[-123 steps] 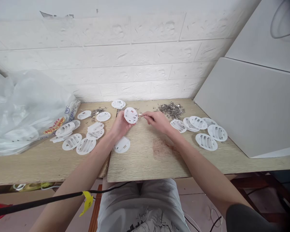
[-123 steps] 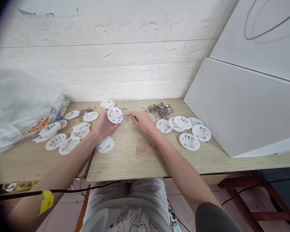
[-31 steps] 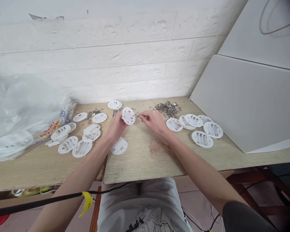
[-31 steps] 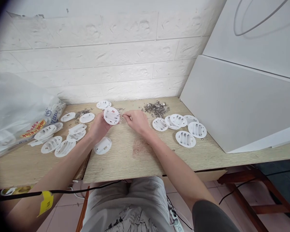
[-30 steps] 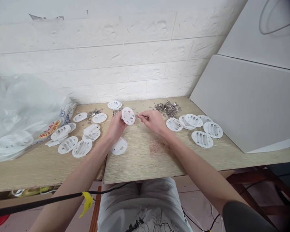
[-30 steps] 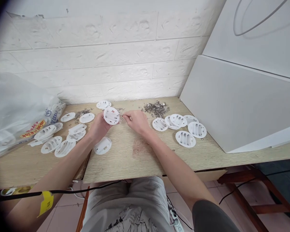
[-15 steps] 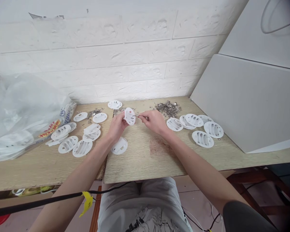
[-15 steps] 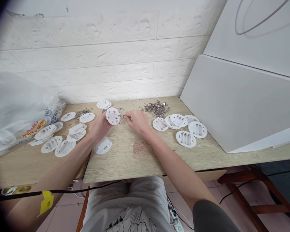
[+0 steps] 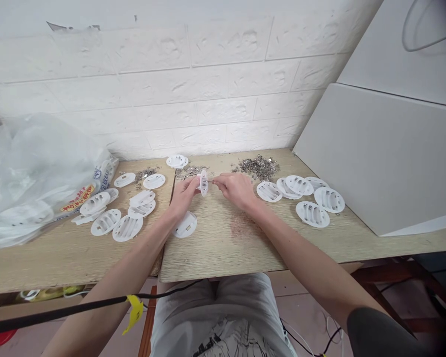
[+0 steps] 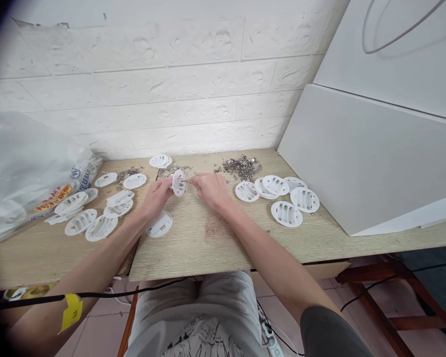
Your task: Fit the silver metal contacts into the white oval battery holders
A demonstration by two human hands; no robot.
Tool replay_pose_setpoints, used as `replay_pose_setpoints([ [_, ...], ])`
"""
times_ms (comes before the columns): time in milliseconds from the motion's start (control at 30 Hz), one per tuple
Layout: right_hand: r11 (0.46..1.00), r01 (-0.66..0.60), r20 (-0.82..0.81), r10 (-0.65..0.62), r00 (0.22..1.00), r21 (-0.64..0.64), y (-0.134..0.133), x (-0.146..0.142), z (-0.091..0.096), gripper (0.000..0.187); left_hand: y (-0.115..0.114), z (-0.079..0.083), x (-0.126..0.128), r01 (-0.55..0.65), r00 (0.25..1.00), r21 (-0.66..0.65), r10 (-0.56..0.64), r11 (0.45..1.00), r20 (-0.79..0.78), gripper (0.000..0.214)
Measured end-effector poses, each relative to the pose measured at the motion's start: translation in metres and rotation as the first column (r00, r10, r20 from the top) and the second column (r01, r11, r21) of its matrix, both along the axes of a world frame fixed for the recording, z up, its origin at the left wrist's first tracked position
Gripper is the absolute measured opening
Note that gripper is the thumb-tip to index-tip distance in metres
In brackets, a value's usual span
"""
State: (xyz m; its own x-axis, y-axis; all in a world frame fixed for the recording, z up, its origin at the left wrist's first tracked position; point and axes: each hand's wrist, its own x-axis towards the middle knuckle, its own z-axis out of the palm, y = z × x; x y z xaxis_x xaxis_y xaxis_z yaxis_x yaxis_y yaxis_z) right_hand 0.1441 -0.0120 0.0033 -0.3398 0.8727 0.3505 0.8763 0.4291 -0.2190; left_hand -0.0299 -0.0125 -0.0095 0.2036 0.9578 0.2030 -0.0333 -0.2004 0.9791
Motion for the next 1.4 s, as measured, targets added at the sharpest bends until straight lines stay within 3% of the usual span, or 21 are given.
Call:
replay_pose_setpoints([
  [400,1.000,0.009,0.156,-0.011,0.988,0.017,-0.007,-0.006,0.007,0.035,-0.004,-0.001,0.002,-0.017,0.985,0.087,0.032,0.996,-0.171,0.035],
  [567,0.998,0.056,0.144,-0.052,0.988,-0.027,-0.010,-0.011,0.008,0.034,-0.002,-0.003,0.003,-0.052,0.989,0.094,0.064,0.994,-0.136,0.034],
  [833,0.997,0.043,-0.057,-0.047,0.997,-0.070,-0.002,-0.009,-0.004,0.033,-0.002,-0.002,0.001,-0.036,0.999,0.005,0.036,0.999,0.029,0.031],
  [1400,0.988,0.131,0.086,-0.124,0.989,-0.081,-0.019,-0.022,0.006,0.030,-0.005,-0.004,0.004,-0.040,0.997,0.009,0.039,0.999,0.060,0.034],
])
